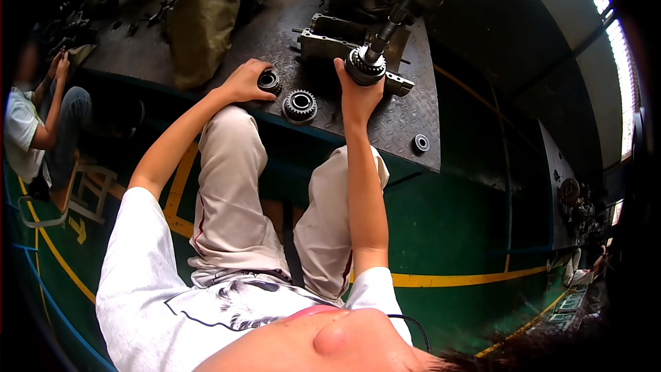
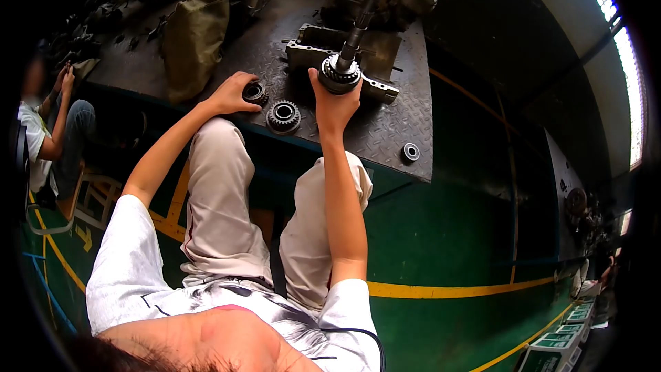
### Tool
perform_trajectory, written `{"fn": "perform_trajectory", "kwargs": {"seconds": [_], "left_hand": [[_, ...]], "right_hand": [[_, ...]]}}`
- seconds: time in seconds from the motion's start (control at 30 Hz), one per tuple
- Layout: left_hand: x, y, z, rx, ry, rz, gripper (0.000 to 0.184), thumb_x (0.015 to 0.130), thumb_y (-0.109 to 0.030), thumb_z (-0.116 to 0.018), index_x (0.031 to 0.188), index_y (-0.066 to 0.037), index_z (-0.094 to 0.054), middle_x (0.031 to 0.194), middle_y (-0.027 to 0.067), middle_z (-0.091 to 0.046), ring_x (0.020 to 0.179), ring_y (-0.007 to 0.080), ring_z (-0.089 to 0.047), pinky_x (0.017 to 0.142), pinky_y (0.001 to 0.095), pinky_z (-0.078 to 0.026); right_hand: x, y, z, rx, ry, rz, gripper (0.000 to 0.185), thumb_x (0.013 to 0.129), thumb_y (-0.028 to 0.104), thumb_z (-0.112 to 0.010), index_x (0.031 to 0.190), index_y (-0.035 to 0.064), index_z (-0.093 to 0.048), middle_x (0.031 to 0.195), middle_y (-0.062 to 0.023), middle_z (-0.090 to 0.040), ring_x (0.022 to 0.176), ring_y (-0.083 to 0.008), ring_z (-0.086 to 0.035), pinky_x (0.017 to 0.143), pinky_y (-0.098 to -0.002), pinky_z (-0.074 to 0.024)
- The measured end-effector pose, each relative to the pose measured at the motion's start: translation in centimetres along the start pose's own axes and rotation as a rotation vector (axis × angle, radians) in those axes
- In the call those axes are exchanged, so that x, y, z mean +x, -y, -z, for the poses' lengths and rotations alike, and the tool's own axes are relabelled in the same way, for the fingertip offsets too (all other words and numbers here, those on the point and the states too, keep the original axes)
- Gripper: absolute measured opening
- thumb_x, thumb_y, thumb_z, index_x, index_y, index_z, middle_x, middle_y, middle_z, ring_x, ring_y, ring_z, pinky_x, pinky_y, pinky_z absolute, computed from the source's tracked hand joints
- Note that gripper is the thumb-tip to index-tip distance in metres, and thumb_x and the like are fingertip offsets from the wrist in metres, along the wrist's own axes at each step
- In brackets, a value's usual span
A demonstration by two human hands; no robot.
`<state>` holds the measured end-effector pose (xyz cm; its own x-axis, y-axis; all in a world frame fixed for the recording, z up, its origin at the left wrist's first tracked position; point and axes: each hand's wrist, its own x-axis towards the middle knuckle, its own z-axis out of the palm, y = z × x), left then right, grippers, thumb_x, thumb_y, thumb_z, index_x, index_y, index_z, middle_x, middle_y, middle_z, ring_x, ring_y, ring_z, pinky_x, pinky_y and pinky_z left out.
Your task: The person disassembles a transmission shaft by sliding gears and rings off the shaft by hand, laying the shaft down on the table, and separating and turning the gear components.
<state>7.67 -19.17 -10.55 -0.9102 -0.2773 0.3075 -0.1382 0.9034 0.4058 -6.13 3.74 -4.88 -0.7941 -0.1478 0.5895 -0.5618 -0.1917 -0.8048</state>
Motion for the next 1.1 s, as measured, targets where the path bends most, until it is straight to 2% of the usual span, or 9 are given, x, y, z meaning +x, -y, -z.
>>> {"fn": "perform_trajectory", "kwargs": {"seconds": [0.03, 0.17, 0.23, 0.3, 0.4, 0.6, 0.9, 1.03, 1.1], "left_hand": [[0.0, 0.2, -0.3, 0.018, -0.07, -0.116, 0.071, 0.068, -0.036, -0.081, 0.122, 0.004, -0.06, 0.125, 0.0228, -0.059, 0.12, 0.0357, -0.054, 0.106, 0.0403, -0.042], [-0.3, -4.7, 0.8, -0.089, -0.048, -0.238, 0.068, 0.071, -0.027, -0.077, 0.127, 0.004, -0.056, 0.129, 0.0217, -0.058, 0.123, 0.0354, -0.052, 0.108, 0.0405, -0.04], [-0.5, -5.9, 0.7, -0.085, 0.164, -0.346, 0.071, 0.071, -0.018, -0.074, 0.135, 0.001, -0.049, 0.135, 0.0213, -0.053, 0.128, 0.0349, -0.049, 0.11, 0.0398, -0.039], [-0.6, -7.0, 0.0, -0.21, 0.253, -0.314, 0.083, 0.069, -0.016, -0.076, 0.143, 0.0, -0.041, 0.14, 0.0225, -0.048, 0.13, 0.035, -0.048, 0.112, 0.0404, -0.038], [-0.8, -8.1, -1.6, -0.104, 0.298, -0.301, 0.097, 0.062, -0.017, -0.085, 0.145, -0.002, -0.037, 0.138, 0.0206, -0.047, 0.127, 0.0368, -0.049, 0.107, 0.0412, -0.042], [0.1, -7.7, -2.8, -0.016, 0.257, -0.339, 0.09, 0.059, -0.016, -0.084, 0.138, -0.001, -0.044, 0.124, 0.019, -0.052, 0.118, 0.0356, -0.053, 0.1, 0.0404, -0.046], [1.8, -5.7, -3.2, -0.211, 0.297, -0.302, 0.084, 0.061, -0.015, -0.081, 0.135, 0.003, -0.045, 0.127, 0.0202, -0.05, 0.122, 0.035, -0.049, 0.107, 0.039, -0.039], [1.1, -6.7, -2.7, -0.154, 0.342, -0.3, 0.084, 0.06, -0.012, -0.081, 0.135, 0.001, -0.046, 0.126, 0.0196, -0.049, 0.123, 0.0354, -0.047, 0.107, 0.0399, -0.039], [1.1, -6.4, -2.9, -0.117, 0.313, -0.351, 0.086, 0.06, -0.017, -0.081, 0.136, 0.001, -0.045, 0.125, 0.0193, -0.051, 0.121, 0.0355, -0.049, 0.102, 0.0402, -0.044]], "right_hand": [[0.0, 0.1, 0.0, -0.008, -0.005, 0.008, 0.059, 0.071, 0.022, -0.091, 0.114, -0.0025, -0.058, 0.1, -0.0105, -0.07, 0.09, -0.0172, -0.067, 0.086, -0.0298, -0.0517], [-0.2, 0.1, -0.2, -0.004, -0.008, 0.023, 0.06, 0.07, 0.022, -0.091, 0.115, -0.003, -0.058, 0.101, -0.0107, -0.071, 0.091, -0.0171, -0.067, 0.087, -0.0302, -0.0519], [-0.3, 0.1, -0.4, -0.001, 0.0, 0.017, 0.061, 0.07, 0.022, -0.091, 0.115, -0.0032, -0.058, 0.101, -0.0108, -0.071, 0.091, -0.0168, -0.067, 0.086, -0.03, -0.052], [-0.2, 0.1, -0.4, 0.001, 0.004, 0.018, 0.062, 0.07, 0.022, -0.091, 0.115, -0.0034, -0.058, 0.101, -0.0108, -0.071, 0.091, -0.0166, -0.067, 0.086, -0.0298, -0.052], [-0.6, 0.6, -0.4, -0.02, 0.007, 0.027, 0.061, 0.07, 0.021, -0.091, 0.115, -0.0033, -0.059, 0.101, -0.0107, -0.071, 0.09, -0.0156, -0.067, 0.085, -0.0292, -0.0522], [-0.4, 0.4, -0.6, 0.025, 0.014, 0.022, 0.051, 0.073, 0.023, -0.089, 0.108, -0.0019, -0.062, 0.097, -0.0069, -0.071, 0.087, -0.0133, -0.065, 0.083, -0.0275, -0.0507], [-0.2, 0.5, -0.3, 0.027, -0.03, -0.011, 0.052, 0.072, 0.024, -0.09, 0.108, -0.0023, -0.061, 0.096, -0.0072, -0.07, 0.087, -0.0137, -0.065, 0.083, -0.0277, -0.0506], [-0.1, 0.6, -0.1, 0.027, -0.034, -0.019, 0.053, 0.072, 0.024, -0.09, 0.108, -0.0021, -0.061, 0.096, -0.0073, -0.07, 0.087, -0.0142, -0.065, 0.083, -0.0281, -0.0506], [-0.2, 0.7, 0.0, 0.04, -0.027, -0.027, 0.053, 0.072, 0.025, -0.089, 0.109, -0.0019, -0.061, 0.097, -0.0075, -0.07, 0.087, -0.0144, -0.065, 0.083, -0.0283, -0.0506]]}}
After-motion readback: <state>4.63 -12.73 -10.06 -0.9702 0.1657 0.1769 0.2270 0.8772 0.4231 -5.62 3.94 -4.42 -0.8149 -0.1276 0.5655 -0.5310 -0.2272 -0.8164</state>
